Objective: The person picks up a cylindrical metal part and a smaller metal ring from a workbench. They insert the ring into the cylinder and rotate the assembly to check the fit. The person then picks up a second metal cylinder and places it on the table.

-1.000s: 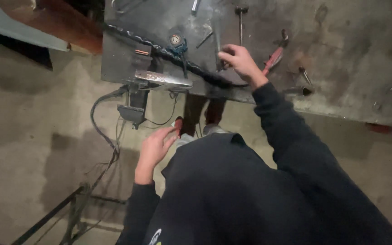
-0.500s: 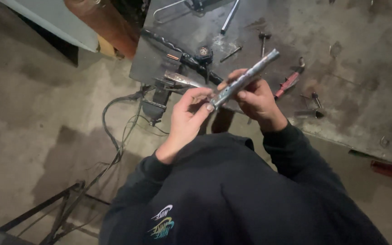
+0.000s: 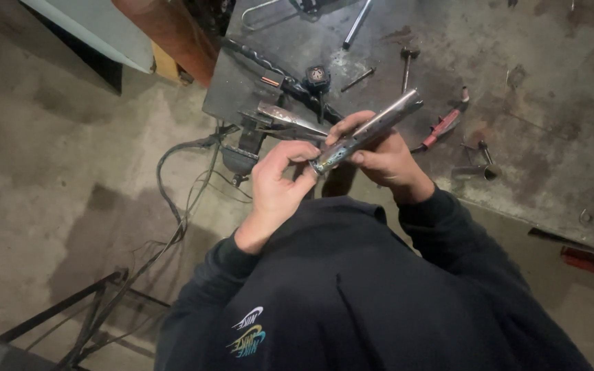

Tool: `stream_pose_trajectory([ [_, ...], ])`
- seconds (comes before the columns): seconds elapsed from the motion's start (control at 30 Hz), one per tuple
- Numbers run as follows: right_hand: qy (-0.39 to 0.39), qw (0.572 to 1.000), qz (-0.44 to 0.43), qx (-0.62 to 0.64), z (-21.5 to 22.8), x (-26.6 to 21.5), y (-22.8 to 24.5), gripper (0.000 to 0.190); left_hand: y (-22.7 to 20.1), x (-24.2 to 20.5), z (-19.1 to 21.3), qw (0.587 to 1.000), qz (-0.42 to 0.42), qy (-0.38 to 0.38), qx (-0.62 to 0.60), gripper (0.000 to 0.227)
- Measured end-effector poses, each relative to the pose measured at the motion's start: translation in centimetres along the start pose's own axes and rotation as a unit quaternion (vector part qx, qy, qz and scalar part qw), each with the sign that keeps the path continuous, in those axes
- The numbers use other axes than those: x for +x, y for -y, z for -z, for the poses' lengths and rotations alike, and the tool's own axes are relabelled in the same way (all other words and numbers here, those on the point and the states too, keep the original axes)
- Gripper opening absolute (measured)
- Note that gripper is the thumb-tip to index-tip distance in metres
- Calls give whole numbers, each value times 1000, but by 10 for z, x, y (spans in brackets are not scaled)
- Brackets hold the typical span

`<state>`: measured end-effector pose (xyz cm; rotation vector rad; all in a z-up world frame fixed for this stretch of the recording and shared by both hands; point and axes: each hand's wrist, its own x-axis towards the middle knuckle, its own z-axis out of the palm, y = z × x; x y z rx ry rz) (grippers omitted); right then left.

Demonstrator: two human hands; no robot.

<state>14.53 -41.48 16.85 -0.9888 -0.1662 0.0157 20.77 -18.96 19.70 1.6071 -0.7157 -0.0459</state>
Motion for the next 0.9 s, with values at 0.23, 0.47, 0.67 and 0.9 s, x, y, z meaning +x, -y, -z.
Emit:
stream_pose_trajectory([
  [0.23,-1,1000,0,6,-3,3,-12,45,2,-8,1,999,33,-29,-9,26],
  [0.47,-14,998,-11,62,-11,3,-18,45,0,-13,7,998,49,-41,9,26],
  [0.67,-38,980,-53,190,-10,3,-45,39,18,-24,4,979,112,0,-172,26],
  [0.9,-85,949,-156,261,-11,-6,-84,48,21,-22,3,901,185,19,-393,25],
])
